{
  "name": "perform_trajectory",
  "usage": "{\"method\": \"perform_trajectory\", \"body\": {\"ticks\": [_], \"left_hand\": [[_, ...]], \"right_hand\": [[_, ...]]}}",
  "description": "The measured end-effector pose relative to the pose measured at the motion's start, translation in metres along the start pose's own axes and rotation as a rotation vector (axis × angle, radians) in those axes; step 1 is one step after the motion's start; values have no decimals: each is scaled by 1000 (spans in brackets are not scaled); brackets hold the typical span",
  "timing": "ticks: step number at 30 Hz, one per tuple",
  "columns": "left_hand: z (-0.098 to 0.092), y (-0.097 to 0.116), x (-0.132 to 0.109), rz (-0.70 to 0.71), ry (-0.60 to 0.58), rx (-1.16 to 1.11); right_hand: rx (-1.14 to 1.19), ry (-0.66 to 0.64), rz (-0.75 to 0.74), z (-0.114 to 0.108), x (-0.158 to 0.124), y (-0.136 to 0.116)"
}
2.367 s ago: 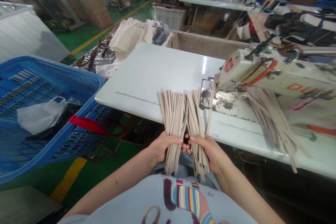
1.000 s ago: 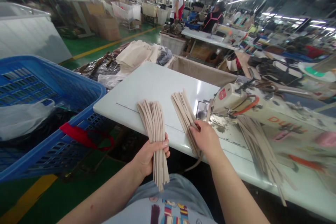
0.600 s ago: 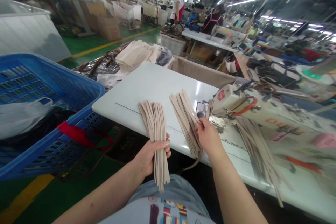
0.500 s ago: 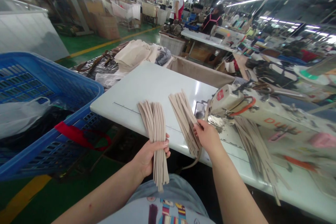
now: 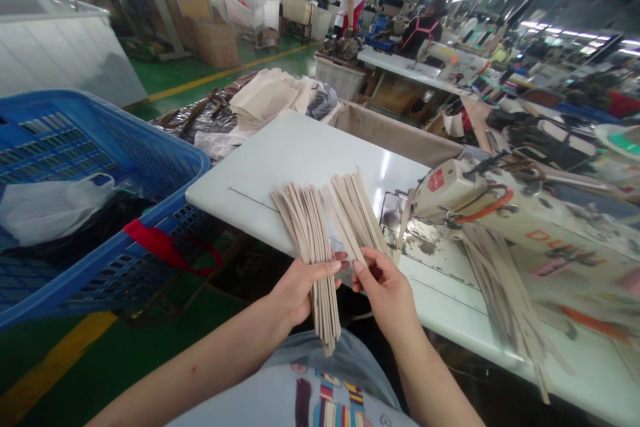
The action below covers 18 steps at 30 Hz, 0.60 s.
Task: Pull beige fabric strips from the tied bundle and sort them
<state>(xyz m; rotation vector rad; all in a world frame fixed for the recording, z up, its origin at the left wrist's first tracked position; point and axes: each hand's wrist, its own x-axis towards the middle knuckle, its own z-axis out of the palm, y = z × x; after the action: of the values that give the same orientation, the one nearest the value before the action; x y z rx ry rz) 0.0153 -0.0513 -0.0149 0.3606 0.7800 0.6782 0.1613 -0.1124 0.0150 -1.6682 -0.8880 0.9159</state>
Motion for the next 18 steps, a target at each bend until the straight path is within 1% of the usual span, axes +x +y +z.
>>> {"method": "perform_trajectory", "body": {"ticks": [3,7,10,13,16,18], "left_hand": [[4,-3,0,21,12,-6],[7,-4,-1,57,-16,-34],[7,-4,-1,48,27,-42],[3,-4,-1,18,70,-16],[-2,-4,-1,10,62,-33],[-3,-3,-2,8,68,-61]], "right_hand": [[1,-59,-41,7,-9,3],[-95,-115,-119,11,-14,2],[-160,-123,-147,10,-15,-2],[-254,-74,-160,4,-8,-4],[-423,44,-206,-11,7,-2],[-578,139,-243,-23,19,0]]}}
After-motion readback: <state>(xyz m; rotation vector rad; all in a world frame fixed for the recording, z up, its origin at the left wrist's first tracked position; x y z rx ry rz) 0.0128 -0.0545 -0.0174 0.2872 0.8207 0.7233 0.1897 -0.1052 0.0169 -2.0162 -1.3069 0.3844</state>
